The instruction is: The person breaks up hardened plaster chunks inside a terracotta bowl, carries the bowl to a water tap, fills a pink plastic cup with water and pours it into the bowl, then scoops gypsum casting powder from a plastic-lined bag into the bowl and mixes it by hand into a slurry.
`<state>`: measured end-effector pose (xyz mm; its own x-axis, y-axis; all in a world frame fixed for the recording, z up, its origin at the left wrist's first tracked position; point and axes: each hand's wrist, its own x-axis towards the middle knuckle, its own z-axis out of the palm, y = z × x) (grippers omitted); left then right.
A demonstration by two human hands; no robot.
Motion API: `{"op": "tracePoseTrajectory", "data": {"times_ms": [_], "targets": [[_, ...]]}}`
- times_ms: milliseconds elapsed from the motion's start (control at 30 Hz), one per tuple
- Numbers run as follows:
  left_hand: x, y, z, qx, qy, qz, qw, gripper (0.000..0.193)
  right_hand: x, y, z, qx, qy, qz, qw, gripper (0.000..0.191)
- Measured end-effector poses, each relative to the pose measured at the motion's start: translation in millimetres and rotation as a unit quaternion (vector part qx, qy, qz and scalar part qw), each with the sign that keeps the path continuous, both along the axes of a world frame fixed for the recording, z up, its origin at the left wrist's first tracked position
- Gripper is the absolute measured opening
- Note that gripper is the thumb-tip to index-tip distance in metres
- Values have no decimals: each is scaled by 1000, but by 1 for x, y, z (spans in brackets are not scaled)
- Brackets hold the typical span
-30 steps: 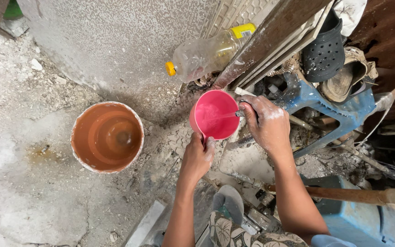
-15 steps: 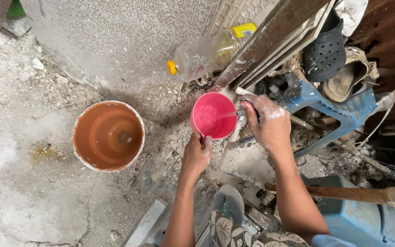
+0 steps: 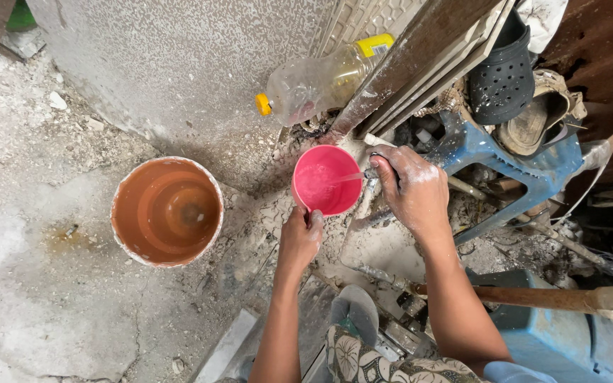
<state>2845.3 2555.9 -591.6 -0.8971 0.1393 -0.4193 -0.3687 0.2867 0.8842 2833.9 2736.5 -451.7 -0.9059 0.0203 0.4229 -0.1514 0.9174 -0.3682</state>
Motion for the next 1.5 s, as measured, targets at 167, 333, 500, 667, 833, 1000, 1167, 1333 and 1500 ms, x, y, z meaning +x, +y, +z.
{"op": "tracePoseTrajectory", "data": {"times_ms": [167, 333, 500, 667, 833, 1000, 1167, 1333, 1500], "targets": [[0, -1, 3, -12, 1, -3, 1000, 31, 0, 0, 1, 10, -3, -3, 1000, 17], [0, -2, 5, -12, -15, 1, 1000, 33, 0, 0, 1, 1, -3, -1, 1000, 17], [-1, -2, 6, -13, -49, -8, 999, 33, 1, 0, 2, 2, -5, -1, 1000, 17], [-1, -3, 4, -14, -33, -2, 999, 32, 1, 0, 2, 2, -12, -5, 1000, 17], [1, -4, 1, -26, 31, 12, 999, 30, 1, 0, 1, 3, 3, -3, 1000, 18], [2, -6, -1, -11, -6, 16, 1000, 31, 1, 0, 1, 3, 2, -3, 1000, 17], [2, -6, -5, -17, 23, 22, 999, 31, 1, 0, 1, 1, -3, -7, 1000, 17], [2, -6, -8, -24, 5, 22, 999, 31, 1, 1, -1, 13, 7, -2, 1000, 15], [1, -6, -9, -29, 16, 14, 999, 31, 1, 3, -1, 15, 11, 3, 1000, 15]]}}
